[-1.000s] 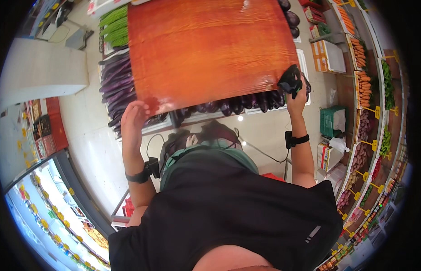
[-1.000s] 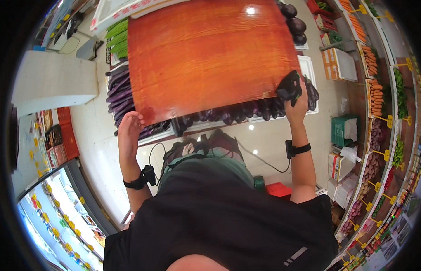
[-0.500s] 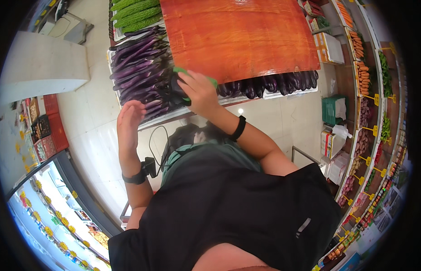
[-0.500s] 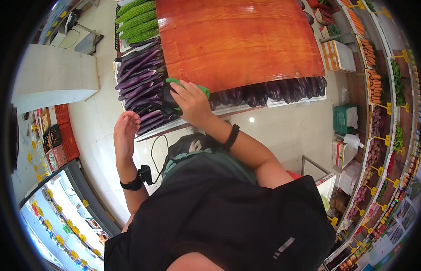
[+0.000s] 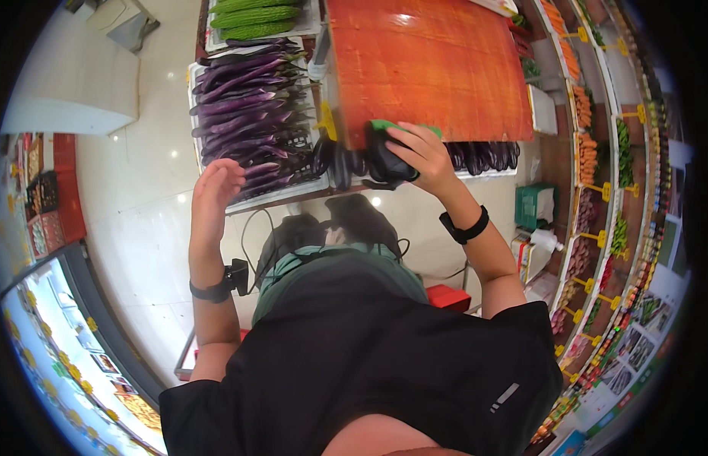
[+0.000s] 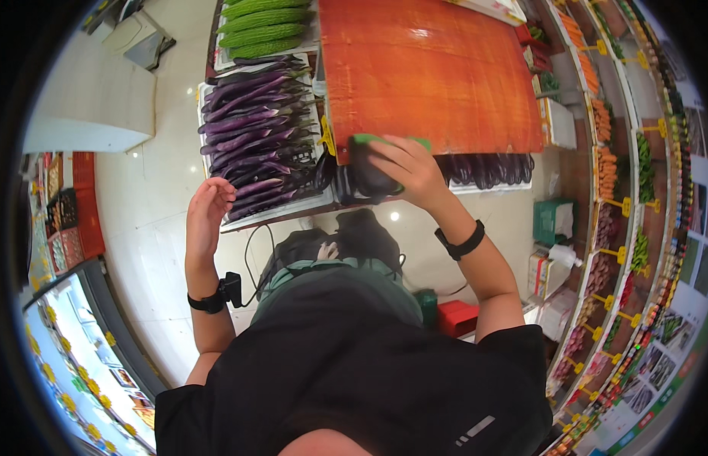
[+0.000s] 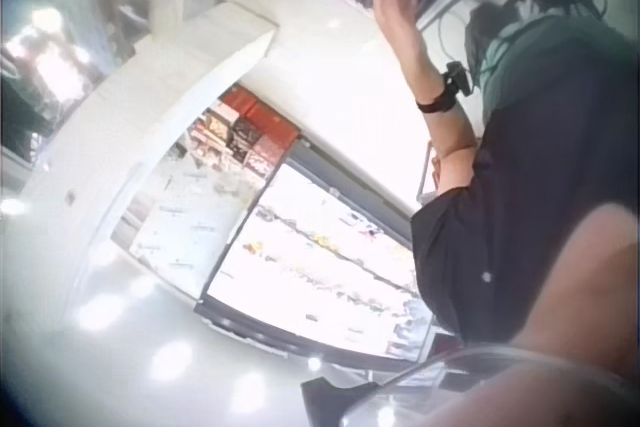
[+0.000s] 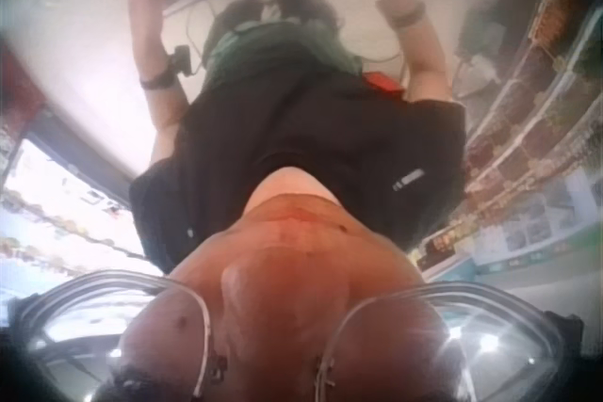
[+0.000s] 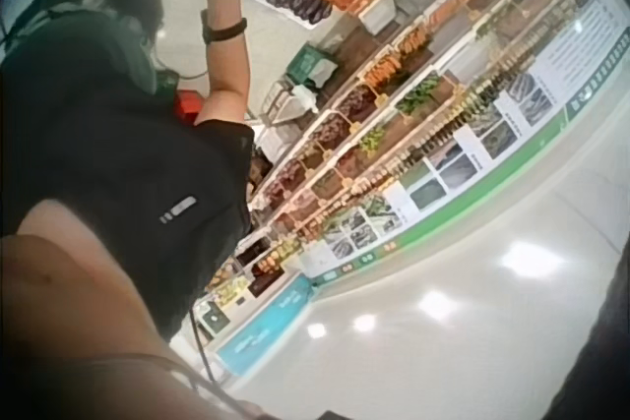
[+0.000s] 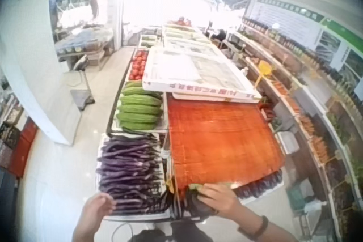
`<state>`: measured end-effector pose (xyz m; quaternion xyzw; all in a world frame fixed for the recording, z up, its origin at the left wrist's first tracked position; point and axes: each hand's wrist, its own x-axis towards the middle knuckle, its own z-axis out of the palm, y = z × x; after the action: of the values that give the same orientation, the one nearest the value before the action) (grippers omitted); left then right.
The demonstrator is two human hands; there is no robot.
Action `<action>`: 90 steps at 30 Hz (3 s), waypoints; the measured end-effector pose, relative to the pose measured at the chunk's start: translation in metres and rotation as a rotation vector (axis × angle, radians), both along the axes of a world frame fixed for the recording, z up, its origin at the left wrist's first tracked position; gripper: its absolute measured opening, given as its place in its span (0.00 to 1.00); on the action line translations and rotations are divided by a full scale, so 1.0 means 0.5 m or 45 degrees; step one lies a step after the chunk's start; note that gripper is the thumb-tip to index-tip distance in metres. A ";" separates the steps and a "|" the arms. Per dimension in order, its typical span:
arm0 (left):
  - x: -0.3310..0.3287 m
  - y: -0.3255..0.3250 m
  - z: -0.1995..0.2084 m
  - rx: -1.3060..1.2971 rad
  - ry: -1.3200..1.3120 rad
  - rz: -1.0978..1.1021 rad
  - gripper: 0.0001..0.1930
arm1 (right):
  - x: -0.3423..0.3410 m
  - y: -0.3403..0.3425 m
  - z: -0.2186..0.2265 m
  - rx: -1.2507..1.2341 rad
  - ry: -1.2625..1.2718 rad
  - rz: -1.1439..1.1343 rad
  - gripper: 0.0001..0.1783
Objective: The person wipes a shelf surface in a produce section using a cloth, then picks up and handles several items of produce and their storage trays.
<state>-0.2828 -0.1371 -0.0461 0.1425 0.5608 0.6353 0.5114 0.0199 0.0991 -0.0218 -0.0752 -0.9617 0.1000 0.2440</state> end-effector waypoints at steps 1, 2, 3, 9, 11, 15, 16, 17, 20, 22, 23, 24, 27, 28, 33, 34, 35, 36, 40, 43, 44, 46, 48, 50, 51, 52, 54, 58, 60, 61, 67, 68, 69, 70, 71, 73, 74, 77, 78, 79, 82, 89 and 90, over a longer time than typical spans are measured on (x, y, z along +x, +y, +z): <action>-0.001 -0.010 0.002 0.000 0.009 0.012 0.11 | -0.039 0.017 0.029 0.077 -0.037 0.058 0.26; -0.001 -0.022 0.000 0.003 0.001 0.045 0.11 | -0.086 0.044 0.050 0.150 -0.070 0.119 0.26; -0.004 -0.025 -0.001 0.030 0.002 0.039 0.11 | -0.131 0.073 0.069 0.045 -0.002 0.127 0.27; -0.006 -0.078 0.005 0.018 0.000 0.160 0.11 | -0.497 0.316 0.097 0.286 -0.148 0.309 0.20; 0.002 -0.103 0.007 0.033 -0.014 0.217 0.11 | -0.567 0.348 0.089 0.459 -0.318 0.170 0.18; 0.024 -0.154 0.011 -0.005 -0.047 0.382 0.11 | -0.634 0.467 -0.003 0.746 -0.959 -0.278 0.15; 0.031 -0.172 0.005 -0.012 -0.058 0.422 0.10 | -0.627 0.507 -0.049 0.844 -0.782 -0.336 0.12; 0.038 -0.188 -0.004 -0.020 -0.066 0.456 0.10 | -0.609 0.514 -0.061 0.834 -0.840 -0.313 0.11; 0.051 -0.225 -0.033 -0.039 -0.122 0.520 0.10 | -0.602 0.488 -0.029 0.697 -0.858 -0.213 0.12; 0.063 -0.238 -0.050 -0.043 -0.158 0.538 0.10 | -0.601 0.437 0.000 0.618 -1.338 -0.085 0.17; 0.061 -0.241 -0.059 -0.037 -0.193 0.537 0.11 | -0.591 0.387 0.012 0.597 -1.357 -0.035 0.15; 0.058 -0.243 -0.064 -0.032 -0.228 0.536 0.11 | -0.584 0.374 0.005 0.689 -1.387 0.042 0.14; 0.045 -0.236 -0.057 -0.012 -0.170 0.517 0.11 | -0.594 0.365 0.007 0.780 -1.466 0.085 0.13; 0.043 -0.235 -0.052 -0.029 -0.164 0.525 0.11 | -0.605 0.364 0.009 0.770 -1.512 0.047 0.13; 0.034 -0.263 -0.027 -0.051 -0.126 0.583 0.11 | -0.674 0.429 -0.025 0.876 -1.368 -0.139 0.13; 0.039 -0.275 -0.023 -0.098 -0.106 0.616 0.11 | -0.687 0.458 -0.050 0.948 -1.284 -0.193 0.13; 0.040 -0.282 -0.025 -0.132 -0.083 0.636 0.11 | -0.693 0.477 -0.062 1.019 -1.193 -0.264 0.13; 0.041 -0.288 -0.033 -0.136 -0.086 0.641 0.11 | -0.701 0.492 -0.073 1.031 -1.192 -0.245 0.13; 0.057 -0.324 -0.057 -0.151 -0.128 0.691 0.11 | -0.706 0.442 -0.071 1.123 -1.336 -0.211 0.15; 0.065 -0.323 -0.072 -0.130 -0.205 0.707 0.11 | -0.700 0.405 -0.063 0.841 -1.572 -0.246 0.16; 0.063 -0.318 -0.077 -0.125 -0.226 0.714 0.12 | -0.696 0.385 -0.055 0.818 -1.627 -0.193 0.17; 0.046 -0.303 -0.076 -0.115 -0.243 0.703 0.12 | -0.675 0.394 -0.046 0.746 -1.623 -0.226 0.17; 0.030 -0.286 -0.076 -0.066 -0.235 0.672 0.12 | -0.619 0.352 -0.009 0.793 -1.254 -0.155 0.17; 0.006 -0.263 -0.080 -0.024 -0.224 0.609 0.12 | -0.555 0.312 0.027 0.842 -0.957 -0.049 0.17; -0.006 -0.250 -0.084 0.013 -0.217 0.561 0.12 | -0.533 0.299 0.024 0.840 -0.956 -0.066 0.17; -0.015 -0.238 -0.087 0.041 -0.236 0.536 0.12 | -0.505 0.284 0.014 0.839 -1.138 -0.029 0.16; -0.032 -0.216 -0.095 0.073 -0.288 0.497 0.12 | -0.494 0.255 -0.004 0.824 -1.326 -0.010 0.16; -0.048 -0.181 -0.067 0.117 -0.248 0.413 0.13 | -0.546 0.198 -0.048 0.862 -1.503 -0.092 0.16; -0.051 -0.170 -0.039 0.109 -0.111 0.417 0.13 | -0.540 0.165 -0.083 0.773 -1.770 -0.054 0.17; -0.051 -0.171 -0.035 0.101 -0.110 0.418 0.13 | -0.524 0.138 -0.099 0.720 -1.885 -0.017 0.16; -0.018 -0.212 -0.065 0.023 -0.117 0.442 0.12 | -0.403 -0.083 -0.017 0.373 -2.353 0.285 0.16; -0.011 -0.222 -0.077 0.006 -0.183 0.455 0.12 | -0.390 -0.083 -0.018 0.359 -2.292 0.286 0.16; -0.006 -0.230 -0.084 -0.010 -0.247 0.465 0.12 | -0.398 -0.065 -0.009 0.414 -2.179 0.247 0.14; -0.001 -0.233 -0.083 -0.018 -0.253 0.453 0.12 | -0.403 -0.036 0.002 0.454 -2.064 0.196 0.13; -0.001 -0.234 -0.085 -0.022 -0.249 0.427 0.12 | -0.406 0.000 -0.002 0.621 -1.819 0.078 0.10; 0.002 -0.235 -0.085 -0.017 -0.243 0.390 0.12 | -0.426 0.088 -0.028 0.500 -1.521 -0.097 0.09; 0.001 -0.228 -0.085 -0.017 -0.236 0.365 0.12 | -0.428 0.100 -0.032 0.577 -1.444 -0.073 0.07; -0.008 -0.203 -0.076 -0.006 -0.241 0.329 0.13 | -0.394 0.054 -0.041 0.849 -1.381 0.068 0.06; -0.011 -0.192 -0.068 0.020 -0.216 0.324 0.13 | -0.379 0.024 -0.035 0.840 -1.426 0.066 0.06; -0.017 -0.176 -0.062 0.057 -0.191 0.310 0.13 | -0.361 0.001 -0.023 0.720 -1.501 0.047 0.06; -0.026 -0.151 -0.057 0.063 -0.197 0.287 0.12 | -0.310 -0.063 0.009 0.578 -1.610 0.100 0.10; -0.029 -0.097 -0.078 0.058 -0.272 0.069 0.12 | -0.055 -0.083 0.046 -1.633 -0.395 -0.441 0.19; -0.025 -0.085 -0.084 0.046 -0.282 0.034 0.12 | 0.012 -0.083 -0.007 -1.854 -0.350 -0.669 0.18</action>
<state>-0.2955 -0.1795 -0.0879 0.0734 0.4912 0.6639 0.5591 0.0260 0.0576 -0.0252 -0.4528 -0.6263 0.6340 0.0278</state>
